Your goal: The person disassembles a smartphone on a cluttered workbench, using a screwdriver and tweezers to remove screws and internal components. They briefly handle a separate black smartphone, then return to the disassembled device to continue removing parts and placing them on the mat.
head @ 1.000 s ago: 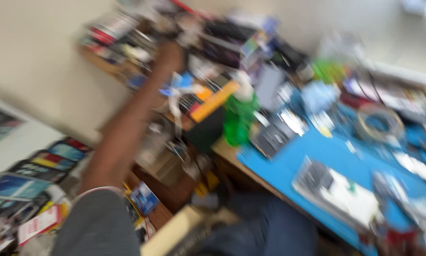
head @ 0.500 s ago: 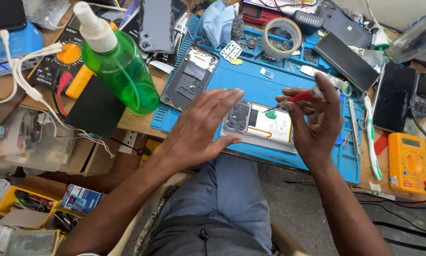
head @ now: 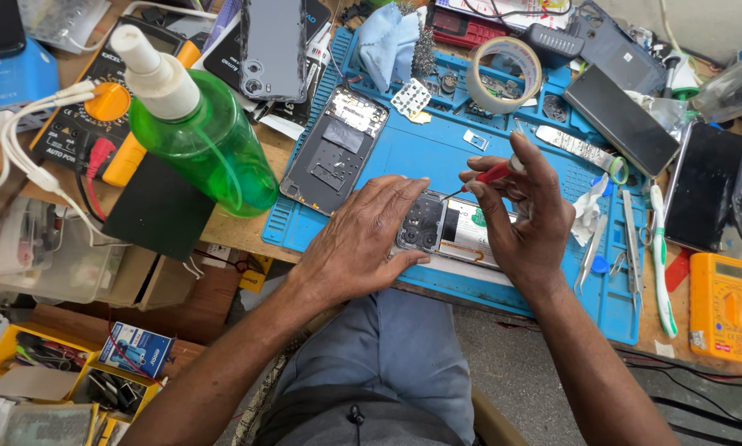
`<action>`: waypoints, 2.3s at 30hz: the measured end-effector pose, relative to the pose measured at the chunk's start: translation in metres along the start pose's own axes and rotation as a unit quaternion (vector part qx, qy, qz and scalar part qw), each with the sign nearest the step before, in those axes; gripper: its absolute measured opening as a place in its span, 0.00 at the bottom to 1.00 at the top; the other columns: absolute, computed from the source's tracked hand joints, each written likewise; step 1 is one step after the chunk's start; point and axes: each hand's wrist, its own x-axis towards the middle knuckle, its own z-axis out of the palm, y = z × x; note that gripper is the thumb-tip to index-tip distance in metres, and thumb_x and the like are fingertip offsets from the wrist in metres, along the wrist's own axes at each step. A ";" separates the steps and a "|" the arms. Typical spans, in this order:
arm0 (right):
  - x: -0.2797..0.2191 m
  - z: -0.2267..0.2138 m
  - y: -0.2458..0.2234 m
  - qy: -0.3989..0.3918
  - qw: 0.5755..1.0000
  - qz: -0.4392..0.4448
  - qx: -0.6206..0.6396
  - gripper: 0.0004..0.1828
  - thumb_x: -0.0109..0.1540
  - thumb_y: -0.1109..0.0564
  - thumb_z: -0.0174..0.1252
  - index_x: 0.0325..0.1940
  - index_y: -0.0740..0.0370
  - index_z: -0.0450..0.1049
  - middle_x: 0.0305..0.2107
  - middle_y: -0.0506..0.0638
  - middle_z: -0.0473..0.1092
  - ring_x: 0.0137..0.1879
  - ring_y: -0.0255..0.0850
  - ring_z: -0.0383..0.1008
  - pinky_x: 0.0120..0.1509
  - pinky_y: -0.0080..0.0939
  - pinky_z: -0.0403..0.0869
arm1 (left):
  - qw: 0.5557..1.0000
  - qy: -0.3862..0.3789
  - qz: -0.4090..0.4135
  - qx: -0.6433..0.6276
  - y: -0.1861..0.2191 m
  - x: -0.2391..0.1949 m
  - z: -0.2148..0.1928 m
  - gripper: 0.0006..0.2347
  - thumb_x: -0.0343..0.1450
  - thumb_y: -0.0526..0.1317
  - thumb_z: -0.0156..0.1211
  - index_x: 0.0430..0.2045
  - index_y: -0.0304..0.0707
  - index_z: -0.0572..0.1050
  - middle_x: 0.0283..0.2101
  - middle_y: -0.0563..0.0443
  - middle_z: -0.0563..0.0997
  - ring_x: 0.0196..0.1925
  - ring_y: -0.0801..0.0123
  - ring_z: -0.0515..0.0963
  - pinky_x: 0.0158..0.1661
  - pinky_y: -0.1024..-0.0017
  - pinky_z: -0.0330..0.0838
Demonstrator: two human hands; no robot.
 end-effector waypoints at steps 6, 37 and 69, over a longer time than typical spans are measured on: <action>0.000 0.000 0.002 -0.006 1.000 0.005 -0.001 0.34 0.73 0.67 0.60 0.79 0.58 0.53 0.51 0.61 0.76 0.58 0.48 0.82 0.62 0.45 0.81 | 1.000 -0.013 -0.018 -0.001 0.000 0.003 0.001 0.39 0.64 0.52 0.72 0.67 0.32 0.59 0.62 0.33 0.70 0.67 0.46 0.68 0.64 0.52 0.64; 0.030 -0.011 0.003 -0.056 0.997 -0.017 0.053 0.37 0.62 0.71 0.70 0.73 0.59 0.67 0.50 0.52 0.74 0.57 0.36 0.77 0.62 0.37 0.78 | 0.953 -0.033 -0.028 -0.300 -0.020 0.090 0.008 0.28 0.67 0.36 0.74 0.62 0.41 0.67 0.41 0.50 0.88 0.43 0.69 0.89 0.44 0.69 0.84; 0.034 -0.027 0.041 0.150 0.973 0.102 0.141 0.38 0.72 0.74 0.58 0.82 0.63 0.49 0.57 0.55 0.72 0.65 0.41 0.78 0.71 0.40 0.82 | 0.997 -0.018 0.062 0.047 -0.023 0.144 0.013 0.04 0.64 0.35 0.70 0.29 0.39 0.83 0.36 0.46 0.81 0.46 0.54 0.80 0.46 0.57 0.74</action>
